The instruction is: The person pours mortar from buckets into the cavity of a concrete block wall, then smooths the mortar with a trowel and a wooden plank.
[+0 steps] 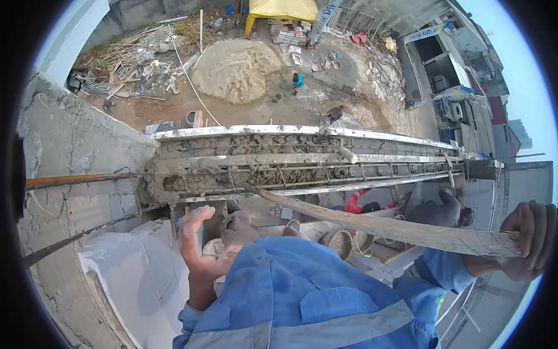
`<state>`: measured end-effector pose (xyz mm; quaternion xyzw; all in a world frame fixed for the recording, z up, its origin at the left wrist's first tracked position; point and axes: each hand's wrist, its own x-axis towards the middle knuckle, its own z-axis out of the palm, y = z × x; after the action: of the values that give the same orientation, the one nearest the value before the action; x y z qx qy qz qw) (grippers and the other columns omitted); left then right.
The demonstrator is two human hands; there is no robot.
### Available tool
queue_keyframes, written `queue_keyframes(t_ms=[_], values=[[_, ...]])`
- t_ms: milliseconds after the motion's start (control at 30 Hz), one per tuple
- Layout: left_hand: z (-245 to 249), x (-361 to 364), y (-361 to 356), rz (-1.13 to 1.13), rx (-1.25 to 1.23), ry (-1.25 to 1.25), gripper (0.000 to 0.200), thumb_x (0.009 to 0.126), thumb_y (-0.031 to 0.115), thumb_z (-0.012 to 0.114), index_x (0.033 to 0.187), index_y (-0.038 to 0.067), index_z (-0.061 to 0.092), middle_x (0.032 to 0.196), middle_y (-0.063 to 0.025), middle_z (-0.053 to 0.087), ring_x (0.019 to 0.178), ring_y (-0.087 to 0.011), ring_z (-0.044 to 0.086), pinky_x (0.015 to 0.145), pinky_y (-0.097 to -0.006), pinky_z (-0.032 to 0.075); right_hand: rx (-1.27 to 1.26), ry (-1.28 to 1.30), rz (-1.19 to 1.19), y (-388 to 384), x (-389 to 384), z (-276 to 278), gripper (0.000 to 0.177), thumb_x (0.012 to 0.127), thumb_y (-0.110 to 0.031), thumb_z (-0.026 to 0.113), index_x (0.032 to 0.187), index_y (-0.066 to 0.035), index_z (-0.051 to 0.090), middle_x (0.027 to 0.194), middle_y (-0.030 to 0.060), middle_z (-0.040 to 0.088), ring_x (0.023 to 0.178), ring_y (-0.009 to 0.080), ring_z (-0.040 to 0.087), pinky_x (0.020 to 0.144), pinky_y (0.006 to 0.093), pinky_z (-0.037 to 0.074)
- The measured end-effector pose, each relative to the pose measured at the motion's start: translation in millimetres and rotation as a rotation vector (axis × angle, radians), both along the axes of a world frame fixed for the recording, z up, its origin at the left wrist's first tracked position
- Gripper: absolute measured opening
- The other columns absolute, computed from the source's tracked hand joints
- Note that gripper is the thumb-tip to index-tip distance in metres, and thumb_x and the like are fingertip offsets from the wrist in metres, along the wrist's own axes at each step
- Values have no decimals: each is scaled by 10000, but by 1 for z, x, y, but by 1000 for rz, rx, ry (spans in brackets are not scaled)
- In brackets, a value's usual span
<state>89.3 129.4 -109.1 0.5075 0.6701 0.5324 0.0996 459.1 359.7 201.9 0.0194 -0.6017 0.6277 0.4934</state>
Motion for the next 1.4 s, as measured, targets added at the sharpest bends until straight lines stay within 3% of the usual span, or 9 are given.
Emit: queue_keyframes(t_ms=[133, 267, 367, 733, 833, 900, 1033, 1133, 1400], values=[[-54, 55, 91, -492, -61, -66, 944, 635, 399, 854, 1398, 61, 413, 1293, -169, 561, 1197, -363, 522, 1033, -518, 378, -79, 31, -177, -21, -4, -32, 271, 909, -63, 495, 656, -70, 592, 489, 10, 579, 445, 116, 624, 562, 268, 603], [-127, 97, 133, -643, 6, -241, 434, 660, 297, 834, 950, 75, 601, 857, -82, 642, 792, -293, 638, 716, -418, 521, -39, -71, -155, -23, -11, -42, 302, 908, -41, 493, 622, -98, 574, 477, 4, 577, 419, 104, 602, 542, 253, 590], [-101, 79, 139, -511, 275, -90, 371, 588, 256, 810, 804, 94, 555, 726, -43, 550, 646, -250, 605, 545, -380, 489, -65, -55, -118, -15, -1, -32, 315, 914, -40, 493, 617, -101, 578, 474, 6, 580, 415, 104, 601, 530, 249, 584], [-108, 75, 136, -599, 211, -194, 294, 666, 232, 806, 797, 104, 575, 683, -37, 602, 582, -230, 630, 494, -353, 487, -113, -93, 64, 0, -49, -59, 360, 936, -36, 494, 598, -113, 594, 465, 13, 590, 402, 106, 598, 486, 238, 564], [-170, 63, 138, -464, 20, -257, 293, 685, 172, 811, 775, 95, 544, 643, -57, 609, 548, -253, 633, 458, -346, 476, -150, -82, 236, 9, -81, -96, 373, 942, -35, 494, 593, -116, 598, 462, 15, 593, 398, 107, 598, 475, 235, 558], [-167, 61, 144, -442, 36, -258, 292, 681, 173, 812, 777, 99, 546, 643, -57, 611, 551, -254, 635, 462, -346, 476, -154, -53, 316, 8, -88, -100, 381, 946, -35, 494, 589, -119, 601, 461, 16, 594, 396, 107, 597, 467, 232, 555], [-144, 84, 154, -485, 113, -287, 282, 682, 196, 801, 785, 113, 553, 640, -54, 613, 552, -254, 633, 471, -352, 472, -98, -141, 98, 9, -53, -63, 315, 943, -70, 503, 647, -109, 604, 521, 29, 612, 456, 125, 614, 522, 258, 558], [-174, 80, 145, -501, -50, -323, 247, 688, 182, 776, 780, 124, 554, 639, -39, 605, 537, -250, 614, 487, -340, 471, -111, -163, 130, 20, -66, -85, 268, 941, -96, 510, 691, -103, 607, 566, 39, 625, 502, 138, 627, 564, 278, 561], [-129, 87, 159, -431, 47, -277, 242, 684, 150, 763, 756, 108, 535, 600, -37, 571, 533, -248, 613, 487, -344, 470, -81, -196, 72, 31, -54, -70, 174, 935, -165, 528, 806, -85, 613, 686, 65, 661, 623, 173, 662, 675, 330, 568]])
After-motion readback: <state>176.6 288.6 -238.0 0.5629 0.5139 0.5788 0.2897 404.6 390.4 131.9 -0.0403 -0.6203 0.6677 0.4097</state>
